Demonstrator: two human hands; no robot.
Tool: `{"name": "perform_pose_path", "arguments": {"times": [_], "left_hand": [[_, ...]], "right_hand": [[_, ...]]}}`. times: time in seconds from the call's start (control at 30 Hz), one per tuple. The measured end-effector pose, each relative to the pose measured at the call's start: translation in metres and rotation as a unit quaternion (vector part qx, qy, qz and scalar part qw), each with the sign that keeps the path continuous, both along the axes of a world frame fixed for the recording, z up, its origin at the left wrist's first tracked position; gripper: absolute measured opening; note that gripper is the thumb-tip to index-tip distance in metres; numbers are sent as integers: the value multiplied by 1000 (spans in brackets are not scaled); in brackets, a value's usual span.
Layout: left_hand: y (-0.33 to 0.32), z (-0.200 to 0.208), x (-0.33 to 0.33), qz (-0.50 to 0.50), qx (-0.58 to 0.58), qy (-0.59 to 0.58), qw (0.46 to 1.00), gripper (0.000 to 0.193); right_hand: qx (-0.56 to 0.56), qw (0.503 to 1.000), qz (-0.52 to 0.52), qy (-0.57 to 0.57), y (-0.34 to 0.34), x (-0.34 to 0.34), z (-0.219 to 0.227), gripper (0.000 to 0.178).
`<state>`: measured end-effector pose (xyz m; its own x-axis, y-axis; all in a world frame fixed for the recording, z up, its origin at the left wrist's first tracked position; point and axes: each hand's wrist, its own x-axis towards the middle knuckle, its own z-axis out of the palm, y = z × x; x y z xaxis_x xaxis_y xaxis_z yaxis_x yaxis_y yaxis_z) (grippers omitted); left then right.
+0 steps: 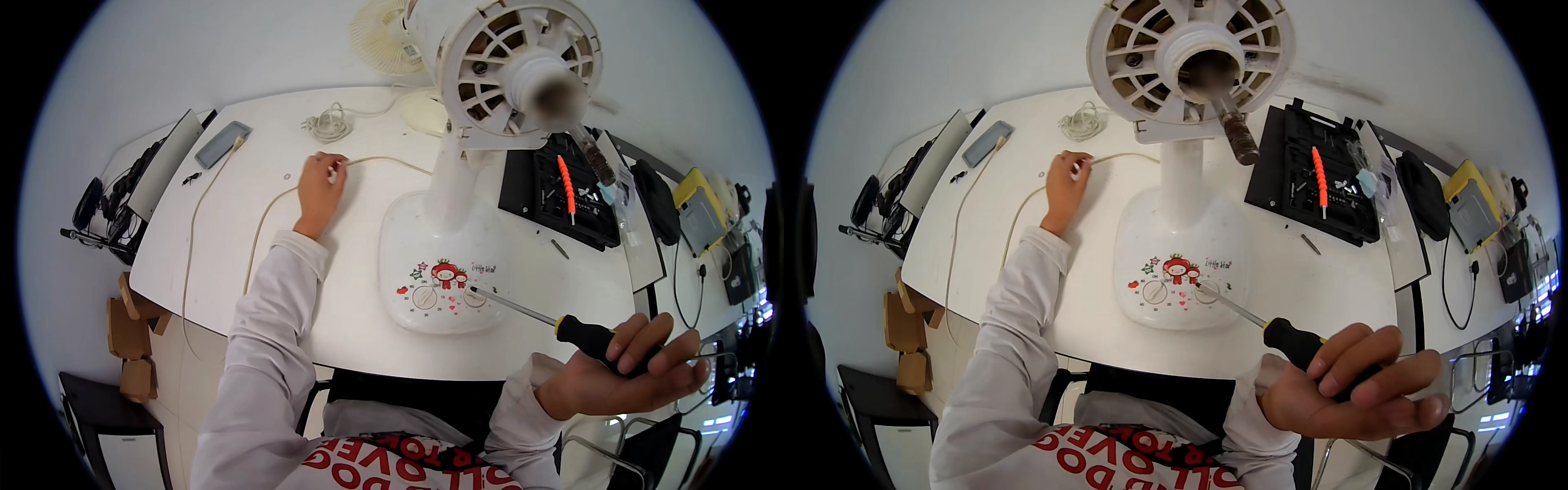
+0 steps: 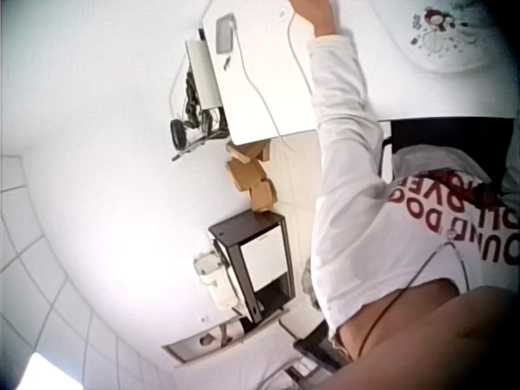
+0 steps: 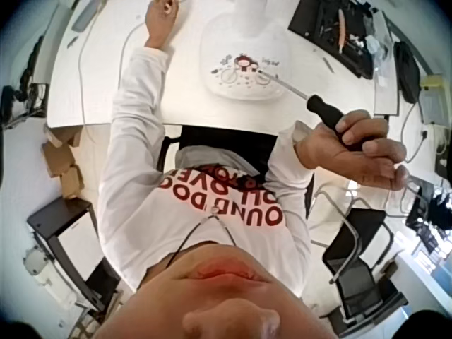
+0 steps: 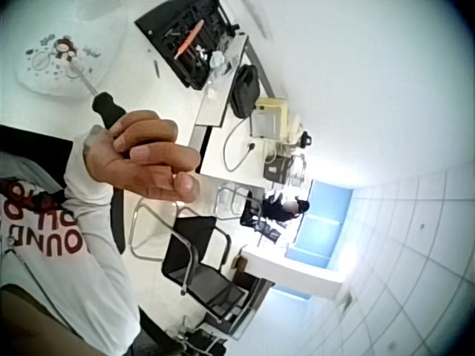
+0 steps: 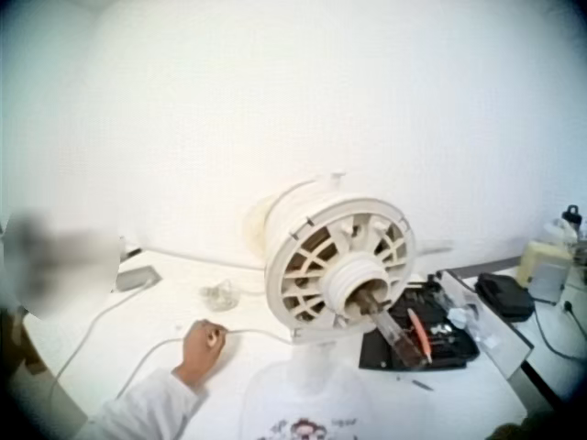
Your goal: The person uses a screwdriver to remove and reinsert screws on a white table fan, repeatedly adjusting the fan head and working on the motor housing. The person also handles a small metal pin and places it on the table.
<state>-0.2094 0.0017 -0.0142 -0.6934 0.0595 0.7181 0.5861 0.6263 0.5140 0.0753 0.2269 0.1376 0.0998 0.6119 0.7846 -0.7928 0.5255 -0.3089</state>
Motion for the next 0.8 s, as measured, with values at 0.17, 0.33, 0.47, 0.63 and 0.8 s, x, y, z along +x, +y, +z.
{"name": "perform_pose_path", "arguments": {"times": [0.17, 0.33, 0.47, 0.63, 0.8], "left_hand": [[33, 6, 23, -92, -145, 83, 982, 6], [33, 8, 29, -83, -183, 104, 974, 8], [31, 9, 31, -82, -208, 134, 965, 8], [33, 11, 32, -83, -207, 144, 964, 9], [37, 27, 38, -79, -114, 142, 980, 18]], "right_hand": [[14, 998, -1, -55, -5, -2, -9, 23], [54, 992, 44, -108, -8, -5, -13, 25], [69, 985, 80, -138, -13, -8, -15, 28], [142, 959, 157, -190, -19, -7, -5, 32], [139, 901, 367, -187, -25, -10, -9, 61]]}}
